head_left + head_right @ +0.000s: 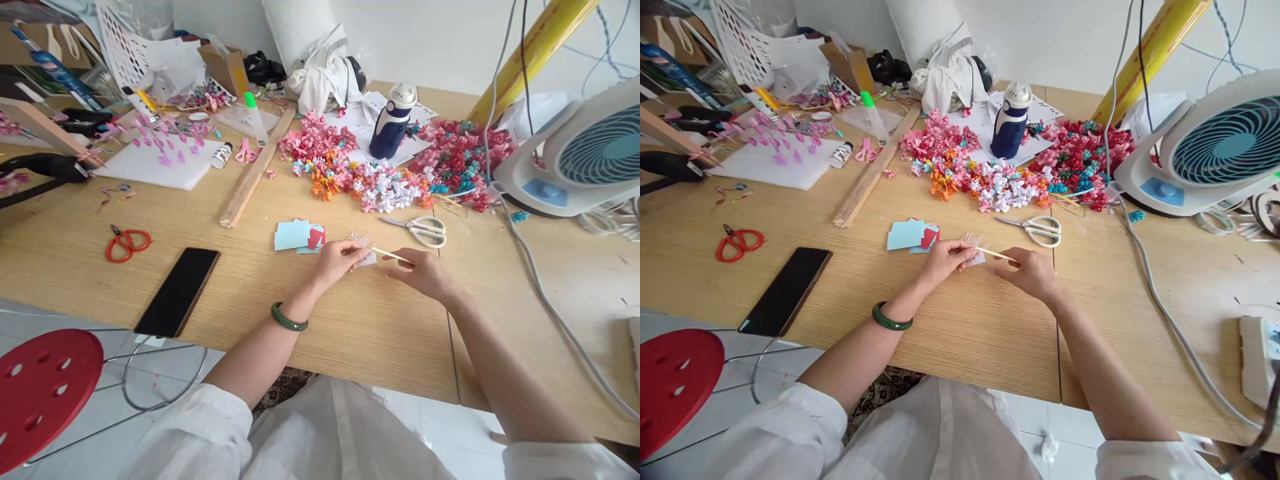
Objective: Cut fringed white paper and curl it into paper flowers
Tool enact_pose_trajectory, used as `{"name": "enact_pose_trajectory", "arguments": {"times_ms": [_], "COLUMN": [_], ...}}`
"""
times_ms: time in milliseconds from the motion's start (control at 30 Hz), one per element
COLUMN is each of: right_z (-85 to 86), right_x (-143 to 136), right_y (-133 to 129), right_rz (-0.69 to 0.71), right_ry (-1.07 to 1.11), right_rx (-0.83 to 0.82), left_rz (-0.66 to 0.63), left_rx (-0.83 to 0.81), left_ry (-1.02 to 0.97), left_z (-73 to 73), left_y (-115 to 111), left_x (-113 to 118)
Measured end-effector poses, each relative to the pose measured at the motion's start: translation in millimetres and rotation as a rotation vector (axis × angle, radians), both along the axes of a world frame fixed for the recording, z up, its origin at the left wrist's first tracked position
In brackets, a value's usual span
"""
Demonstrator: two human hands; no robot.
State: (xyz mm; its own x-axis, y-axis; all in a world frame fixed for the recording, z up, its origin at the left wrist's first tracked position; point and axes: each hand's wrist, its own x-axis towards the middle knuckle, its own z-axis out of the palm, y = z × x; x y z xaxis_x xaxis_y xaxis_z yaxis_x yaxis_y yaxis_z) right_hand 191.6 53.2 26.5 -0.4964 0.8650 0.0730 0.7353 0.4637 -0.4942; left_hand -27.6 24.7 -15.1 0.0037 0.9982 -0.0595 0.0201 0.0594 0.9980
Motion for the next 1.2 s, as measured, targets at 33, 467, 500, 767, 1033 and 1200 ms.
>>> {"name": "enact_pose_trajectory", "arguments": {"times_ms": [33,467,500,767,1033,1200], "right_z": [-3.7,-22.3,-23.9,-31.9,-31.4,-32.9], "right_x": [-1.4,-6.3,-5.8,-4.7,-9.7,-13.2], "right_y": [0.1,-0.4,-3.1,-10.9,-13.0,-18.2], "right_rz": [0.034,0.132,0.124,0.108,0.209,0.215], "right_ry": [-0.008,0.098,0.109,0.212,0.218,0.269], "right_rx": [0.007,0.334,0.370,0.532,0.654,0.618], "left_rz": [0.003,-0.249,-0.287,-0.106,-0.238,-0.265], "left_rx": [-0.007,-0.086,-0.067,-0.023,-0.276,-0.291], "left_ry": [-0.014,0.153,0.231,0.168,-0.493,-0.516], "left_z": [0.0,19.7,21.2,25.8,14.5,14.2], "left_y": [0.8,-10.2,-10.9,-5.2,-14.2,-21.2], "left_x": [0.4,0.7,-0.2,1.5,19.6,16.9]}}
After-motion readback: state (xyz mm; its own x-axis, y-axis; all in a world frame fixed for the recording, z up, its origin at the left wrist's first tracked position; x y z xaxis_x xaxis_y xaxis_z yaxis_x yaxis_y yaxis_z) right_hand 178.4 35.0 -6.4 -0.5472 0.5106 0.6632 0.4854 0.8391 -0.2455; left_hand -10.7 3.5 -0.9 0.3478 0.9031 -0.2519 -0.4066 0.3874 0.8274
